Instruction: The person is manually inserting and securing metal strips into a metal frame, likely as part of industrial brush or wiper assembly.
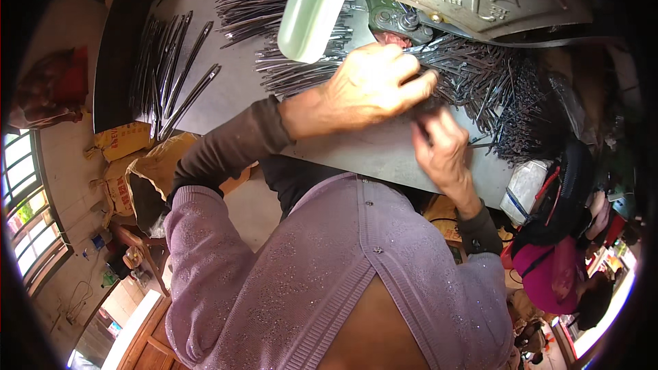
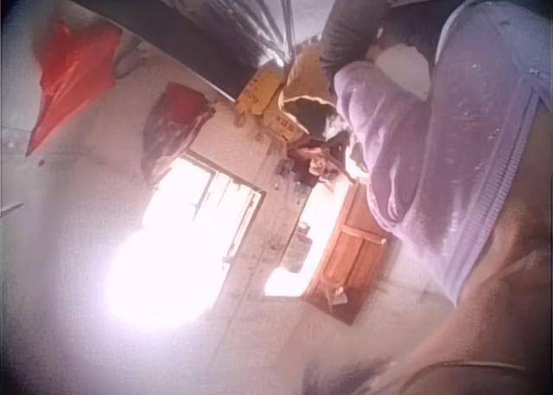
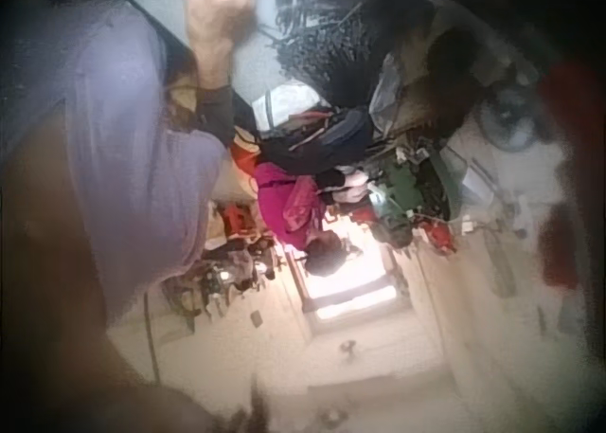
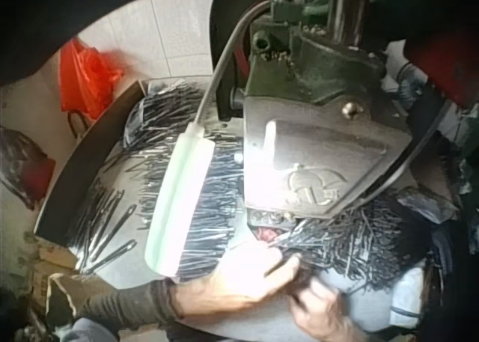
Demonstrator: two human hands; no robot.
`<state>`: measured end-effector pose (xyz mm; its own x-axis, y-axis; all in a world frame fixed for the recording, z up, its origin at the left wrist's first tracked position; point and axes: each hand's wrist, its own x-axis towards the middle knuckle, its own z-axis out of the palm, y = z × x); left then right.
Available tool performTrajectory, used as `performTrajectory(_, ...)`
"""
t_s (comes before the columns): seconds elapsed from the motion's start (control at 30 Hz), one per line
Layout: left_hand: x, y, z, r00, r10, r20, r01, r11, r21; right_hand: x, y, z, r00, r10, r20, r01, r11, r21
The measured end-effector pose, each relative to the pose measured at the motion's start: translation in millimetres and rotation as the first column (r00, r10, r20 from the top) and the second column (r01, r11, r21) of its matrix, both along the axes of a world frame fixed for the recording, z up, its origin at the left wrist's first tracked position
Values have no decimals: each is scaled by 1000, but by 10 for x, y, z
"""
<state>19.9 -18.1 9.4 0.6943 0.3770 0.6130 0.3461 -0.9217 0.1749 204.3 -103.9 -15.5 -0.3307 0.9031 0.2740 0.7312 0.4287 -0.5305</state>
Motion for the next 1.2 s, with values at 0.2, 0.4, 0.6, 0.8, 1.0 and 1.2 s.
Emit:
performTrajectory(0.2, -105, 12, 92, 810, 515, 279, 382, -102, -919, -217, 298, 31, 640, -440, -630, 38, 837, -546)
performTrajectory(0.4, -193, 119, -12, 762, 601, 242, 524, -352, -776, -310, 498, 21, 610, -428, -667, -25, 831, -556)
performTrajectory(0.6, -178, 140, -27, 742, 619, 257, 567, -377, -732, -362, 554, 51, 591, -446, -672, -47, 813, -581)
performTrajectory(0.8, -166, 158, -44, 730, 629, 268, 589, -379, -714, -362, 568, 30, 565, -428, -705, -84, 820, -566)
performTrajectory(1.0, -127, 162, 21, 707, 665, 241, 588, -363, -723, -362, 573, 38, 544, -457, -704, -72, 810, -581)
performTrajectory(1.2, -131, 191, 9, 708, 659, 254, 603, -377, -703, -371, 592, 38, 558, -449, -698, -84, 806, -586)
